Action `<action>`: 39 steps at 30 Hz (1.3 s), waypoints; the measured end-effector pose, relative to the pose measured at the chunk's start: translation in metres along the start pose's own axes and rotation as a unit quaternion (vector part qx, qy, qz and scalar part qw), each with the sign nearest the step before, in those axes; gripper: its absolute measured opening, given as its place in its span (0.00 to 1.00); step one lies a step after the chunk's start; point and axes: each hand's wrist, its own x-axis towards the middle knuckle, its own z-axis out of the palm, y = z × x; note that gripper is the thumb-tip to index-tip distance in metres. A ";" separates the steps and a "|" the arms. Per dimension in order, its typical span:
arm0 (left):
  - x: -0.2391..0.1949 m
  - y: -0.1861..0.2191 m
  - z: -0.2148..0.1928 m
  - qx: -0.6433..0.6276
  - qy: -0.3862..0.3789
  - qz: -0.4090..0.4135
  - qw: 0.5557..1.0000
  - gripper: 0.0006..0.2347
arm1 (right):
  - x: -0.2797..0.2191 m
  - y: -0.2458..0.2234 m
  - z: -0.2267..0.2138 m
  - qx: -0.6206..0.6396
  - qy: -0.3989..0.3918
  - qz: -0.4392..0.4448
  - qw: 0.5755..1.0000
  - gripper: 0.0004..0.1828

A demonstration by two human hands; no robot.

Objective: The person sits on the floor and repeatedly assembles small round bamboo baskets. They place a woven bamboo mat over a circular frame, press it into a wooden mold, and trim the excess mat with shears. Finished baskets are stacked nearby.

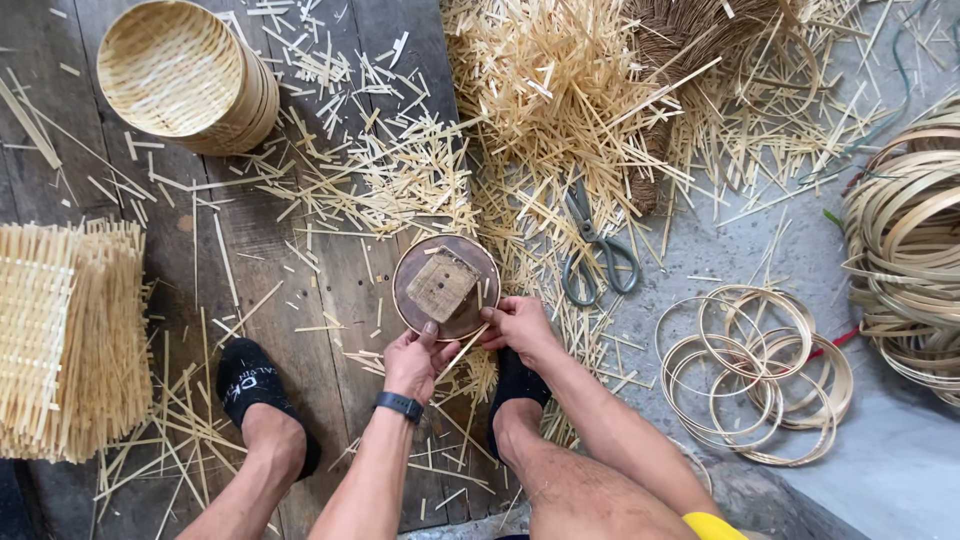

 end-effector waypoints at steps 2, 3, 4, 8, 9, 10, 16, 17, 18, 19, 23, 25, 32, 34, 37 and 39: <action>0.006 -0.006 0.003 0.020 0.026 0.013 0.999 0.08 | 0.003 0.007 0.004 -0.024 0.038 -0.002 0.999 0.11; 0.008 -0.003 0.001 0.021 0.025 0.014 0.999 0.08 | 0.003 0.008 0.007 -0.034 0.033 0.002 0.999 0.12; 0.008 0.002 0.002 0.022 0.022 0.017 0.999 0.09 | 0.002 0.005 0.008 -0.043 0.027 0.003 0.999 0.12; -0.011 0.047 -0.008 0.175 -0.026 0.071 0.982 0.08 | -0.019 -0.024 0.003 -0.242 0.029 -0.014 0.970 0.24; -0.017 0.065 -0.012 0.237 -0.053 0.133 0.961 0.09 | -0.023 -0.035 0.003 -0.215 0.028 -0.077 0.973 0.31; -0.027 0.076 -0.016 0.297 -0.076 0.189 0.933 0.11 | -0.030 -0.043 0.000 -0.189 0.024 -0.133 0.973 0.38; -0.071 0.084 0.038 0.404 -0.090 0.482 0.772 0.20 | -0.060 -0.072 0.035 -0.179 -0.052 -0.146 0.971 0.63; -0.073 0.082 0.047 0.406 -0.076 0.493 0.766 0.20 | -0.061 -0.072 0.042 -0.189 -0.019 -0.131 0.973 0.63; -0.073 0.079 0.054 0.408 -0.061 0.502 0.760 0.21 | -0.062 -0.072 0.045 -0.175 -0.013 -0.125 0.977 0.61; -0.071 0.076 0.057 0.409 -0.046 0.512 0.754 0.22 | -0.059 -0.071 0.049 -0.161 -0.007 -0.118 0.980 0.58; -0.038 0.072 0.043 0.431 -0.046 0.471 0.768 0.24 | -0.051 -0.064 0.035 -0.212 -0.014 -0.136 0.968 0.51; -0.007 0.077 0.029 0.385 -0.016 0.396 0.834 0.25 | -0.047 -0.062 0.019 -0.077 -0.103 -0.146 0.981 0.50; 0.067 0.125 -0.058 0.419 0.141 0.306 0.843 0.35 | -0.058 -0.031 -0.023 0.189 -0.140 -0.135 0.962 0.47; 0.066 0.128 -0.061 0.409 0.147 0.327 0.839 0.25 | -0.063 -0.022 -0.024 0.138 -0.143 -0.154 0.968 0.47; 0.049 0.109 -0.044 0.510 0.215 0.531 0.641 0.22 | -0.070 -0.016 -0.020 0.058 -0.148 -0.207 0.965 0.46; 0.034 0.082 -0.027 0.596 0.154 0.563 0.551 0.19 | -0.073 -0.016 -0.014 -0.014 -0.129 -0.227 0.965 0.47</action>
